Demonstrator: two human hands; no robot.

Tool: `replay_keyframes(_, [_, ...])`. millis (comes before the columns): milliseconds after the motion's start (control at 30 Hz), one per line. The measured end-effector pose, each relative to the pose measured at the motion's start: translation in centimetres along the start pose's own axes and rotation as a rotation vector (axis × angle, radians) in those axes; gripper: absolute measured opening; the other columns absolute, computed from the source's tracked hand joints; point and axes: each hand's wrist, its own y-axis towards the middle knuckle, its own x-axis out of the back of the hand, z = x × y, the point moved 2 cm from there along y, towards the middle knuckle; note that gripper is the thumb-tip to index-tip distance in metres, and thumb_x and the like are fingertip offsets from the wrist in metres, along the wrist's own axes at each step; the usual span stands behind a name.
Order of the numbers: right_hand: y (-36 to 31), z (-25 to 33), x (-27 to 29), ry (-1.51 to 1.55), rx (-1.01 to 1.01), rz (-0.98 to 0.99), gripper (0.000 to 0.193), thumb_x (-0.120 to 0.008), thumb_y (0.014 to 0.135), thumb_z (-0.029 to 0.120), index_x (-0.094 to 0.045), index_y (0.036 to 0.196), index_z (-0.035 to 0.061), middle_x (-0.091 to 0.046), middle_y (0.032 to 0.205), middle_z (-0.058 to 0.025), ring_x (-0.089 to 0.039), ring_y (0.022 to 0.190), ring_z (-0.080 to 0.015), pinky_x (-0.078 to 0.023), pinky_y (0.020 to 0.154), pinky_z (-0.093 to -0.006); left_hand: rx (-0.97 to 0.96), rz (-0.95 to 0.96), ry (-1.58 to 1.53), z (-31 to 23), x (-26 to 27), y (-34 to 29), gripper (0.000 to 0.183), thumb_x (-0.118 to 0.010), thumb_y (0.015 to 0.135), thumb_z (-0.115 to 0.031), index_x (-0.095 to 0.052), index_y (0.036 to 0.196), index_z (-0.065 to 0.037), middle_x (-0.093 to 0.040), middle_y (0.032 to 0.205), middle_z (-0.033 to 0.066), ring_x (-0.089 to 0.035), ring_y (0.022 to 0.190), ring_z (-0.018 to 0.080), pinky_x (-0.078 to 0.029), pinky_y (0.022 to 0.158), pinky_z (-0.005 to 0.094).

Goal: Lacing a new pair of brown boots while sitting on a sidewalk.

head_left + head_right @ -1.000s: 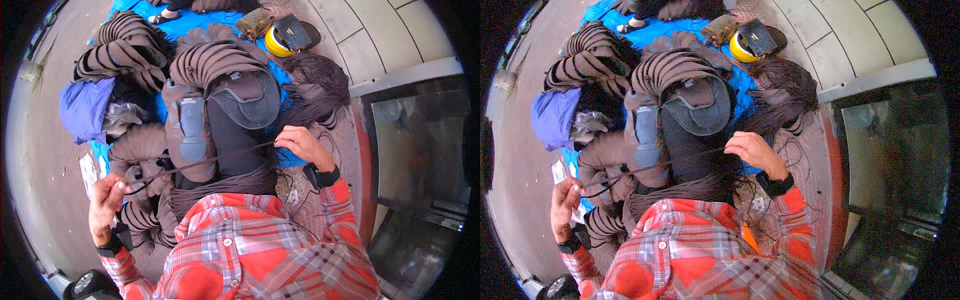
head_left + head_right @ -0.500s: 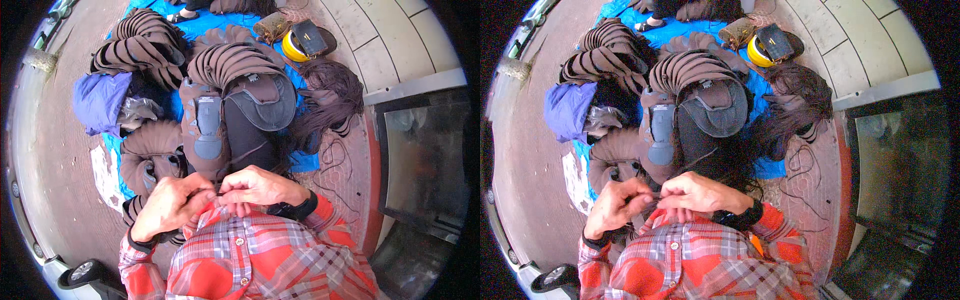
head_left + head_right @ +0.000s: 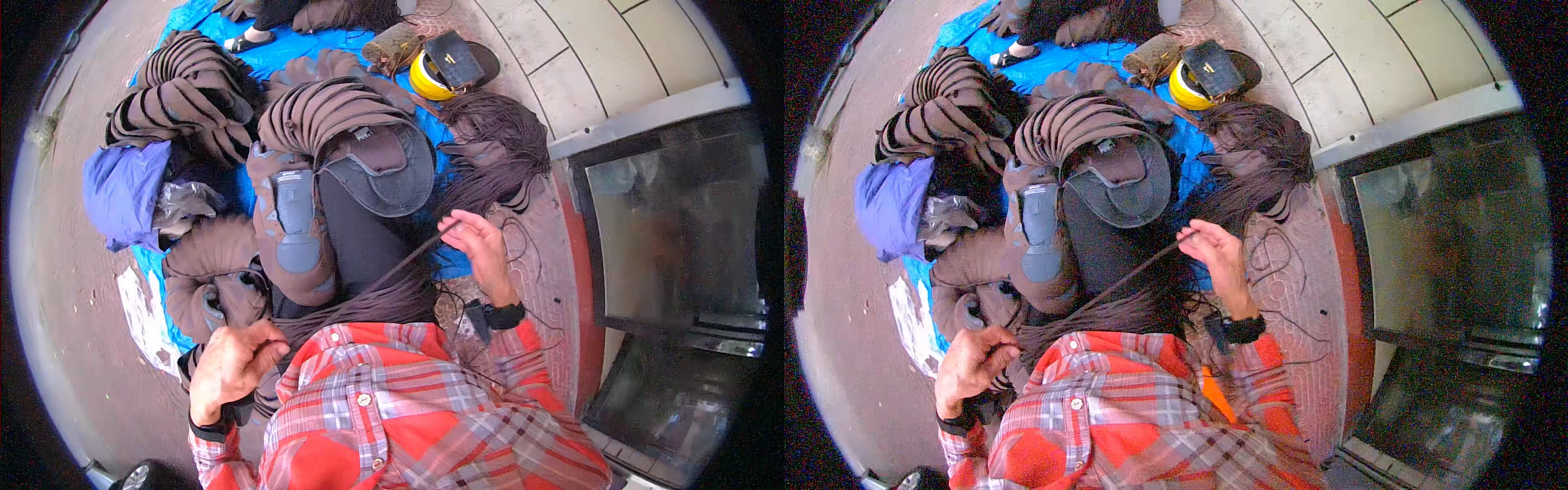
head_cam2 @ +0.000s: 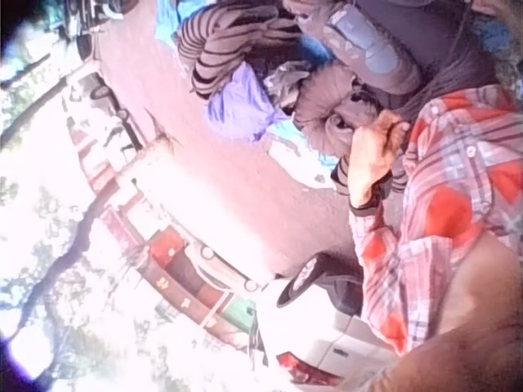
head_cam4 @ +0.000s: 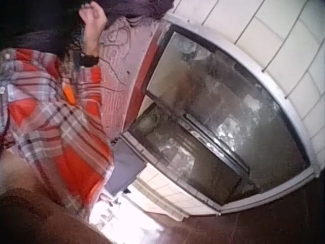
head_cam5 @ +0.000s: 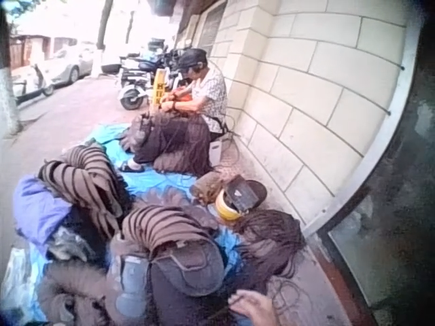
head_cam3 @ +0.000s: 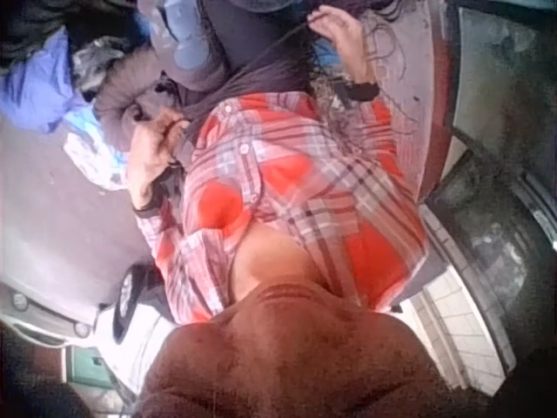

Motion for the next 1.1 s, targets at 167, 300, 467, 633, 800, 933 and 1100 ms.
replay_keyframes(167, [0.7, 0.6, -2.9, 0.791, -0.035, -0.224, 0.020, -0.051, 0.088, 0.004, -0.052, 0.107, -0.0024, -0.060, 0.100, -0.0206, -0.062, 0.088, -0.0272, -0.051, 0.082, -0.0378, -0.150, 0.068, 0.101, 1.8, -3.6, -0.3, 0.011, -0.060, 0.076, -0.012, -0.061, 0.085, -0.005, -0.059, 0.078, 0.0140, -0.058, 0.077, 0.0305, -0.046, 0.065, 0.0388])
replay_keyframes(300, [0.3, 4.1, -9.1, 0.260, -0.015, 0.118, 0.017, -0.053, 0.087, 0.004, -0.050, 0.101, -0.0052, -0.063, 0.088, -0.0186, -0.065, 0.077, -0.0221, -0.055, 0.069, -0.0319, -0.122, -0.388, -0.043, 5.4, -2.9, 4.0, 0.011, -0.058, 0.079, -0.008, -0.061, 0.088, -0.001, -0.056, 0.081, 0.0107, -0.054, 0.068, 0.0236, -0.043, 0.062, 0.0303])
replay_keyframes(467, [3.0, 2.6, -17.6, -0.549, 0.666, 0.368, 0.010, -0.055, 0.078, 0.002, -0.054, 0.087, -0.0001, -0.057, 0.076, -0.0139, -0.060, 0.069, -0.0283, -0.048, 0.060, -0.0382, -0.091, -0.704, -0.172, 7.5, -3.5, 10.7, 0.011, -0.061, 0.078, -0.003, -0.060, 0.089, -0.001, -0.052, 0.075, 0.0120, -0.055, 0.066, 0.0224, -0.045, 0.061, 0.0320])
replay_keyframes(633, [3.5, 2.8, -19.3, -0.750, 0.595, 0.413, 0.009, -0.054, 0.069, 0.001, -0.049, 0.076, 0.0024, -0.050, 0.074, -0.0149, -0.056, 0.071, -0.0341, -0.046, 0.062, -0.0441, -0.033, -0.675, -0.243, 10.2, -4.9, 12.1, 0.019, -0.063, 0.075, -0.001, -0.059, 0.094, -0.002, -0.051, 0.078, 0.0115, -0.054, 0.067, 0.0217, -0.046, 0.063, 0.0310])
replay_keyframes(800, [4.4, 2.3, -19.5, -0.819, 0.627, 0.490, 0.011, -0.055, 0.067, 0.003, -0.049, 0.075, 0.0021, -0.050, 0.075, -0.0151, -0.056, 0.071, -0.0339, -0.046, 0.062, -0.0434, -0.060, -0.659, -0.231, 10.0, -4.9, 12.2, 0.018, -0.063, 0.076, -0.003, -0.060, 0.093, -0.005, -0.048, 0.077, 0.0092, -0.051, 0.063, 0.0199, -0.044, 0.059, 0.0310])
replay_keyframes(933, [4.7, 2.8, -19.4, -0.767, 0.645, 0.571, 0.012, -0.055, 0.065, 0.004, -0.048, 0.074, 0.0022, -0.049, 0.074, -0.0148, -0.055, 0.069, -0.0339, -0.046, 0.061, -0.0430, -0.011, -0.615, -0.211, 9.7, -4.9, 12.4, 0.015, -0.064, 0.077, -0.007, -0.061, 0.092, -0.006, -0.046, 0.077, 0.0089, -0.051, 0.062, 0.0205, -0.043, 0.058, 0.0310])
replay_keyframes(1100, [4.9, 2.3, -19.3, -0.719, 0.657, 0.537, 0.012, -0.056, 0.065, 0.005, -0.048, 0.073, 0.0028, -0.049, 0.073, -0.0141, -0.054, 0.068, -0.0344, -0.045, 0.060, -0.0436, 0.003, -0.650, -0.180, 10.0, -5.1, 12.8, 0.013, -0.065, 0.077, -0.013, -0.062, 0.087, -0.005, -0.047, 0.077, 0.0115, -0.052, 0.063, 0.0243, -0.044, 0.060, 0.0335])
